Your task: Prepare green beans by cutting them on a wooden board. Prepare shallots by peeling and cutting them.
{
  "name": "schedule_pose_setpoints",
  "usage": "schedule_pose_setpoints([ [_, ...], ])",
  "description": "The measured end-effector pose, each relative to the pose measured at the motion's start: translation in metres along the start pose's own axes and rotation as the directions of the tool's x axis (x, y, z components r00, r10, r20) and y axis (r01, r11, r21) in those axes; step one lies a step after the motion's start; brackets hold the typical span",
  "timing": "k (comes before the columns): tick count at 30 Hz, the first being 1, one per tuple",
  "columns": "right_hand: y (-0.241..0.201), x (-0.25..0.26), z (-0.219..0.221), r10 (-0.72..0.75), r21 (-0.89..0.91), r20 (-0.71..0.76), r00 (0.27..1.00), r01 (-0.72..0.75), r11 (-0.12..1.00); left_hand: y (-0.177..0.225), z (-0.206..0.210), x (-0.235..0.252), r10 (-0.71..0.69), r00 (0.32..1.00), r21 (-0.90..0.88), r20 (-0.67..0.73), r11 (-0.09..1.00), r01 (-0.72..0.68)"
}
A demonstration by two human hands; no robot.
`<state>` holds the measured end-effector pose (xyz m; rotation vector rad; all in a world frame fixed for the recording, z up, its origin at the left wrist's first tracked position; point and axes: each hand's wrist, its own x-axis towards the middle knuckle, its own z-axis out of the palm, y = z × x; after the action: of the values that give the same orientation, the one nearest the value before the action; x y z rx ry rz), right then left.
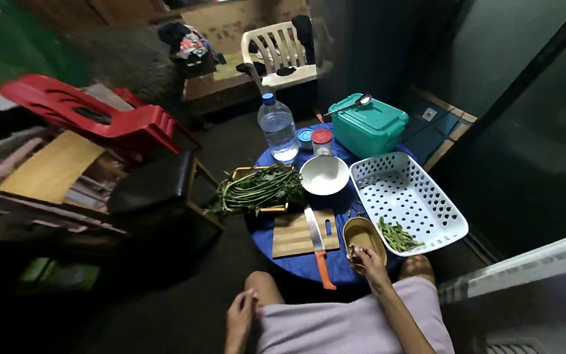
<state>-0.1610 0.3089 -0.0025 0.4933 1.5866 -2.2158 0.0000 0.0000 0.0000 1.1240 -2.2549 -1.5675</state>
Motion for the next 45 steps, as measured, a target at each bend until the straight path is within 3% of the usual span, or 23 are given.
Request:
schedule_pose_setpoints([
  [4, 0.002, 0.007, -0.005, 0.009, 0.007, -0.034, 0.999, -0.009, 1.000, 0.075, 0.098, 0.047, 0.144, 0.944, 0.016, 0.297, 0.988, -0.155],
  [9, -0.006, 0.012, -0.013, -0.003, 0.020, -0.084, 0.996, 0.005, 1.000, 0.111, 0.219, 0.096, 0.194, 0.870, 0.119, 0.454, 0.954, -0.275],
  [15, -0.016, 0.023, -0.017, 0.030, -0.033, -0.076, 0.997, -0.033, 0.999, 0.135, 0.291, 0.124, 0.186, 0.769, 0.294, 0.611, 0.849, -0.439],
  [19, -0.021, 0.031, -0.016, 0.035, -0.021, -0.077, 0.996, -0.037, 0.999, 0.151, 0.298, 0.131, 0.029, 0.707, 0.456, 0.707, 0.745, -0.487],
  [24, -0.018, 0.038, -0.018, 0.052, 0.001, -0.086, 0.995, -0.052, 0.999, 0.137, 0.296, 0.143, 0.022, 0.682, 0.468, 0.731, 0.712, -0.524],
  [32, -0.013, 0.038, -0.021, 0.052, 0.026, -0.094, 0.994, -0.050, 0.998, 0.115, 0.276, 0.131, 0.119, 0.821, 0.373, 0.558, 0.848, -0.377],
  [38, -0.009, 0.038, -0.015, 0.013, -0.002, -0.076, 0.997, -0.013, 1.000, 0.086, 0.250, 0.117, 0.047, 0.804, 0.394, 0.593, 0.854, -0.341],
  [41, -0.009, 0.036, -0.012, 0.000, -0.022, -0.075, 0.997, -0.002, 1.000, 0.078, 0.248, 0.113, 0.096, 0.832, 0.321, 0.547, 0.894, -0.314],
  [45, -0.011, 0.034, -0.008, -0.027, -0.090, -0.096, 0.995, 0.018, 0.996, 0.089, 0.240, 0.091, 0.271, 0.856, 0.122, 0.441, 0.927, -0.356],
])
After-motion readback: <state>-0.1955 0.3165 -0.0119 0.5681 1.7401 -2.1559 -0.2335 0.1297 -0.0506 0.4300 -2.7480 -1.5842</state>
